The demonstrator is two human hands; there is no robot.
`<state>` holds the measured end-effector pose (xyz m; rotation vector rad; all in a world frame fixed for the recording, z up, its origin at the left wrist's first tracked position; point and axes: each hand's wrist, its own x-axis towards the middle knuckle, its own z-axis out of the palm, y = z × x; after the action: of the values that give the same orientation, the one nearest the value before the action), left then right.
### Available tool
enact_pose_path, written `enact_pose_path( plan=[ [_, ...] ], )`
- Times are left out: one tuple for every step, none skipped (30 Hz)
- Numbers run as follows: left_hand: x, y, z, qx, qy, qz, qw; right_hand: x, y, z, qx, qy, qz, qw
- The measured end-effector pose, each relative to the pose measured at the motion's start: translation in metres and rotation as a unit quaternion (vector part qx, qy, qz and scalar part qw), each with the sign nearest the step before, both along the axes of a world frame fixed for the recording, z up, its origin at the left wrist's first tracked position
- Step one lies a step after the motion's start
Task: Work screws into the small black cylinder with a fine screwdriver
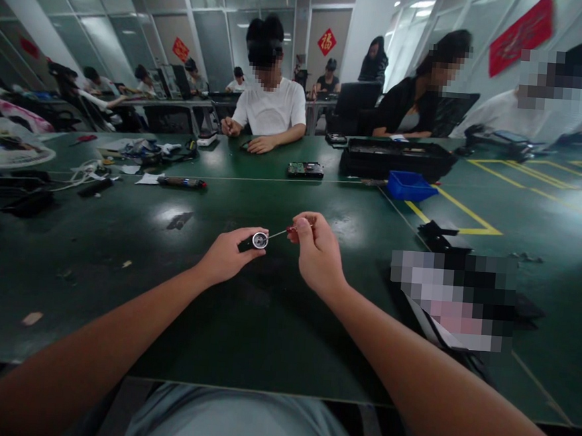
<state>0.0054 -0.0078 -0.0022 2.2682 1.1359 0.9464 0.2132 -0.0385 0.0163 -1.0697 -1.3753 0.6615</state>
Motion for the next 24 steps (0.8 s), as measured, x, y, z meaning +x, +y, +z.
enact_pose_path(
  plan=[
    [0.0, 0.0, 0.0, -0.003, -0.004, 0.0, 1.0, 0.0, -0.001, 0.0, 0.003, -0.005, -0.003, 1.0],
    [0.0, 0.0, 0.0, -0.006, -0.008, 0.0, 1.0, 0.0, -0.001, 0.0, 0.006, -0.01, -0.007, 1.0],
    [0.001, 0.0, 0.0, -0.008, -0.011, 0.0, 1.0, 0.0, -0.002, 0.0, 0.008, -0.015, -0.01, 1.0],
    [0.001, 0.0, 0.0, -0.009, -0.014, 0.0, 1.0, 0.0, -0.002, 0.0, 0.009, -0.02, -0.013, 1.0],
    [0.001, -0.001, 0.0, -0.009, -0.015, 0.0, 1.0, 0.0, -0.003, 0.001, 0.011, -0.026, -0.016, 0.999],
    [0.001, -0.001, 0.0, -0.009, -0.016, -0.002, 1.0, -0.001, -0.003, 0.001, 0.014, -0.033, -0.017, 0.999],
    [0.001, -0.001, 0.0, -0.009, -0.016, -0.004, 1.0, -0.001, -0.004, 0.002, 0.018, -0.042, -0.017, 0.999],
    [0.001, -0.001, 0.0, -0.008, -0.016, -0.005, 1.0, -0.001, -0.005, 0.003, 0.023, -0.052, -0.016, 0.998],
    [0.0, 0.0, 0.0, -0.007, -0.016, -0.007, 1.0, -0.001, -0.006, 0.004, 0.027, -0.064, -0.015, 0.997],
    [0.0, 0.0, 0.0, -0.006, -0.016, -0.008, 1.0, -0.001, -0.006, 0.005, 0.032, -0.077, -0.013, 0.996],
    [0.0, 0.0, -0.001, -0.004, -0.018, -0.008, 1.0, -0.001, -0.007, 0.006, 0.035, -0.088, -0.011, 0.995],
    [0.0, 0.001, -0.001, -0.002, -0.02, -0.008, 1.0, -0.001, -0.008, 0.006, 0.038, -0.097, -0.01, 0.995],
    [0.0, 0.001, -0.002, -0.001, -0.025, -0.008, 1.0, 0.0, -0.008, 0.007, 0.04, -0.104, -0.009, 0.994],
    [-0.001, 0.002, -0.003, 0.001, -0.031, -0.01, 0.999, 0.0, -0.009, 0.008, 0.042, -0.109, -0.008, 0.993],
    [-0.001, 0.003, -0.004, 0.001, -0.037, -0.012, 0.999, 0.0, -0.009, 0.008, 0.043, -0.111, -0.008, 0.993],
    [-0.001, 0.003, -0.005, 0.0, -0.042, -0.014, 0.999, 0.0, -0.009, 0.009, 0.045, -0.114, -0.009, 0.992],
    [-0.001, 0.004, -0.006, -0.003, -0.046, -0.016, 0.999, 0.0, -0.01, 0.009, 0.047, -0.117, -0.01, 0.992],
    [-0.001, 0.004, -0.007, -0.006, -0.049, -0.018, 0.999, 0.0, -0.01, 0.009, 0.048, -0.121, -0.011, 0.991],
    [-0.001, 0.004, -0.007, -0.011, -0.051, -0.018, 0.998, 0.0, -0.01, 0.01, 0.05, -0.125, -0.012, 0.991],
    [-0.001, 0.004, -0.007, -0.017, -0.051, -0.018, 0.998, 0.0, -0.01, 0.01, 0.053, -0.128, -0.012, 0.99],
    [-0.001, 0.004, -0.008, -0.023, -0.051, -0.018, 0.998, -0.001, -0.01, 0.01, 0.056, -0.132, -0.013, 0.99],
    [-0.001, 0.004, -0.007, -0.03, -0.051, -0.017, 0.998, -0.001, -0.01, 0.01, 0.058, -0.136, -0.013, 0.989],
    [-0.001, 0.004, -0.007, -0.037, -0.05, -0.016, 0.998, -0.001, -0.01, 0.01, 0.06, -0.137, -0.014, 0.989],
    [-0.001, 0.003, -0.006, -0.043, -0.047, -0.014, 0.998, -0.001, -0.01, 0.01, 0.062, -0.139, -0.015, 0.988]
  ],
)
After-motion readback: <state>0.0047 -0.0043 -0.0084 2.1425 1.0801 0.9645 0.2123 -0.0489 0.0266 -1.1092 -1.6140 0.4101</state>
